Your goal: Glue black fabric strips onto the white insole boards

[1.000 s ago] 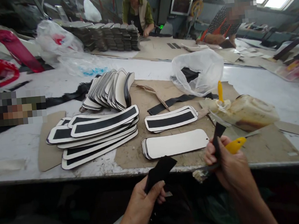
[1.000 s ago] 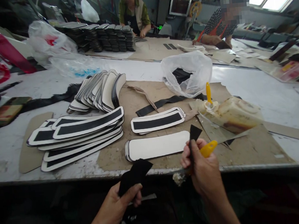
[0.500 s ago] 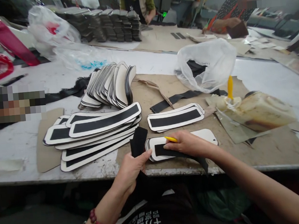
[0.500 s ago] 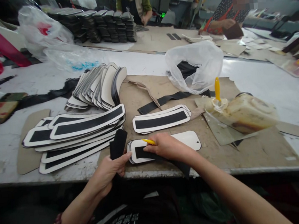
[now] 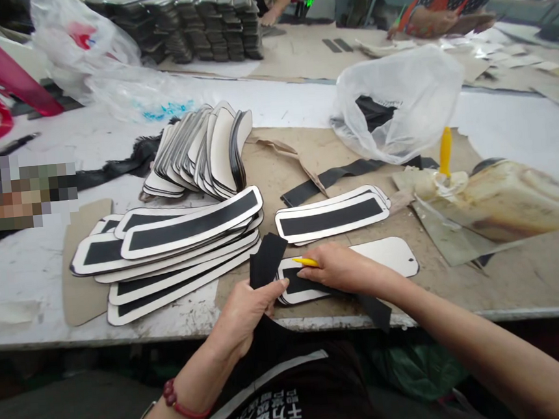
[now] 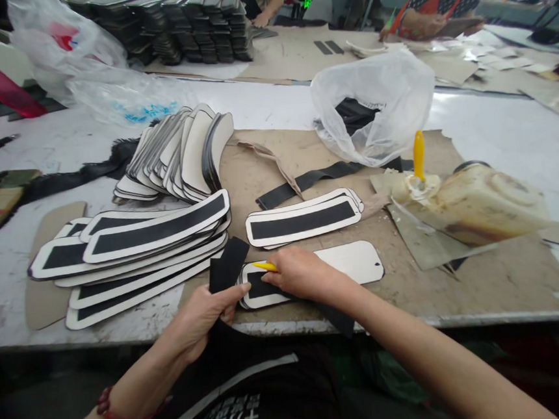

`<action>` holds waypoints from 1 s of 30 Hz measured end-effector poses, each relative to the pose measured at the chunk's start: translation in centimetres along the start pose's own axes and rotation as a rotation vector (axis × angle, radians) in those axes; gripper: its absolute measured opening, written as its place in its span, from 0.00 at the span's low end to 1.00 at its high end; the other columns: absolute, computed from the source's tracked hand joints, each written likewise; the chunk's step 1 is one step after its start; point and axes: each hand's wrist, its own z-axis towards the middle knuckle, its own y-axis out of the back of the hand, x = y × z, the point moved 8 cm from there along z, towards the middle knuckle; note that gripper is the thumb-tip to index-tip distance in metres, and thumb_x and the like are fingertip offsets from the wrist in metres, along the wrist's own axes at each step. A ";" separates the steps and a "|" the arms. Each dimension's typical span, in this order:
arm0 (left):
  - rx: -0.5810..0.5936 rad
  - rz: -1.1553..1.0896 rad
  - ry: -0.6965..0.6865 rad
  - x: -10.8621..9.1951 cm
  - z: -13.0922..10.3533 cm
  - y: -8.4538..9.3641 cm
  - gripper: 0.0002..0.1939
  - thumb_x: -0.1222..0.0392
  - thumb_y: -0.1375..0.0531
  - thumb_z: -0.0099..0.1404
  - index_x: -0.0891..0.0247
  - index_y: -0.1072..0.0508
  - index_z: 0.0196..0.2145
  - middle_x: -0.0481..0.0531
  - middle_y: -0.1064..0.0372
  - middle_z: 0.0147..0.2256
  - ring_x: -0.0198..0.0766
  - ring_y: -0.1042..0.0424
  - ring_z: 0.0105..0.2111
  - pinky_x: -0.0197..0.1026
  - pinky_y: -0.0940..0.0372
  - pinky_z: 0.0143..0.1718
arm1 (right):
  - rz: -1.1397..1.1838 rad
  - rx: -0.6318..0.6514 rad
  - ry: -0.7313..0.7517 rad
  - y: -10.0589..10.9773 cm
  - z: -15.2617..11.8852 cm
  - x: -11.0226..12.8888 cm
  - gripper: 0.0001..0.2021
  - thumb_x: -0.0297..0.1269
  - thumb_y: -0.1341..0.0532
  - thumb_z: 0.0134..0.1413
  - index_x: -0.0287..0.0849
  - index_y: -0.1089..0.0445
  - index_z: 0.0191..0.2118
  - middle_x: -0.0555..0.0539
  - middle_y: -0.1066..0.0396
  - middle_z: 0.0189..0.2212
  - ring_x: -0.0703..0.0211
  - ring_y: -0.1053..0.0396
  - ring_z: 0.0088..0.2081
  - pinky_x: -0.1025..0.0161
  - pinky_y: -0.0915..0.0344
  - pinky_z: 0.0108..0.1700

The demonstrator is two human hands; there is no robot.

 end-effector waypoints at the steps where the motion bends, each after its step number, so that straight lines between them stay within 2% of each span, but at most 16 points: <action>1: -0.011 0.016 0.000 -0.1 0.1 0.0 0.19 0.51 0.34 0.45 0.61 0.40 0.16 0.40 0.48 0.11 0.27 0.51 0.13 0.34 0.57 0.16 | -0.007 0.001 -0.005 0.0 0.0 0.2 0.12 0.41 0.45 0.58 0.40 0.28 0.33 0.45 0.26 0.29 0.58 0.33 0.29 0.66 0.48 0.29; 4: -0.060 0.067 -0.014 -0.1 0.5 -0.1 0.18 0.51 0.34 0.44 0.60 0.40 0.16 0.39 0.50 0.09 0.27 0.54 0.12 0.35 0.59 0.15 | -0.036 -0.008 -0.026 0.4 -0.6 0.5 0.12 0.41 0.44 0.57 0.40 0.28 0.34 0.44 0.26 0.31 0.56 0.31 0.31 0.66 0.47 0.29; 7: -0.101 0.116 -0.025 0.0 0.8 -0.1 0.18 0.51 0.35 0.44 0.60 0.41 0.14 0.40 0.50 0.08 0.28 0.53 0.11 0.36 0.58 0.15 | -0.069 -0.007 -0.106 1.1 -3.0 -1.0 0.13 0.45 0.44 0.56 0.41 0.28 0.35 0.44 0.26 0.30 0.54 0.31 0.32 0.65 0.47 0.29; 12: -0.109 0.152 -0.035 0.1 0.7 0.1 0.21 0.49 0.35 0.44 0.59 0.43 0.11 0.42 0.50 0.07 0.28 0.53 0.11 0.36 0.57 0.15 | -0.013 -0.108 -0.374 3.1 -9.6 -7.6 0.13 0.44 0.47 0.59 0.42 0.30 0.33 0.47 0.27 0.30 0.58 0.31 0.31 0.67 0.45 0.31; 15: -0.098 0.159 -0.044 0.0 0.4 0.1 0.22 0.47 0.36 0.44 0.59 0.44 0.10 0.42 0.50 0.07 0.28 0.53 0.11 0.36 0.57 0.16 | -0.038 -0.187 -0.483 3.8 -11.6 -10.5 0.14 0.44 0.49 0.60 0.42 0.31 0.34 0.45 0.27 0.32 0.56 0.31 0.34 0.66 0.44 0.34; 20: -0.118 0.202 -0.042 0.0 0.7 0.1 0.24 0.45 0.36 0.43 0.58 0.44 0.08 0.44 0.49 0.06 0.30 0.51 0.11 0.37 0.56 0.17 | -0.218 -0.206 -0.628 3.5 -11.1 -11.5 0.14 0.46 0.48 0.59 0.43 0.30 0.38 0.42 0.26 0.35 0.50 0.29 0.38 0.62 0.42 0.35; 24: -0.131 0.244 -0.034 0.4 1.0 0.5 0.26 0.42 0.36 0.43 0.58 0.45 0.06 0.44 0.50 0.05 0.31 0.51 0.11 0.39 0.54 0.19 | -0.252 -0.217 -0.645 3.3 -10.3 -11.3 0.14 0.46 0.47 0.59 0.43 0.30 0.39 0.41 0.26 0.37 0.48 0.29 0.41 0.61 0.41 0.37; 30: -0.113 0.296 -0.052 0.2 0.8 0.4 0.29 0.40 0.37 0.47 0.59 0.44 0.04 0.46 0.49 0.06 0.32 0.48 0.12 0.40 0.50 0.23 | -0.244 -0.192 -0.634 2.9 -9.6 -12.3 0.14 0.47 0.45 0.58 0.43 0.29 0.39 0.41 0.26 0.37 0.48 0.29 0.41 0.60 0.40 0.39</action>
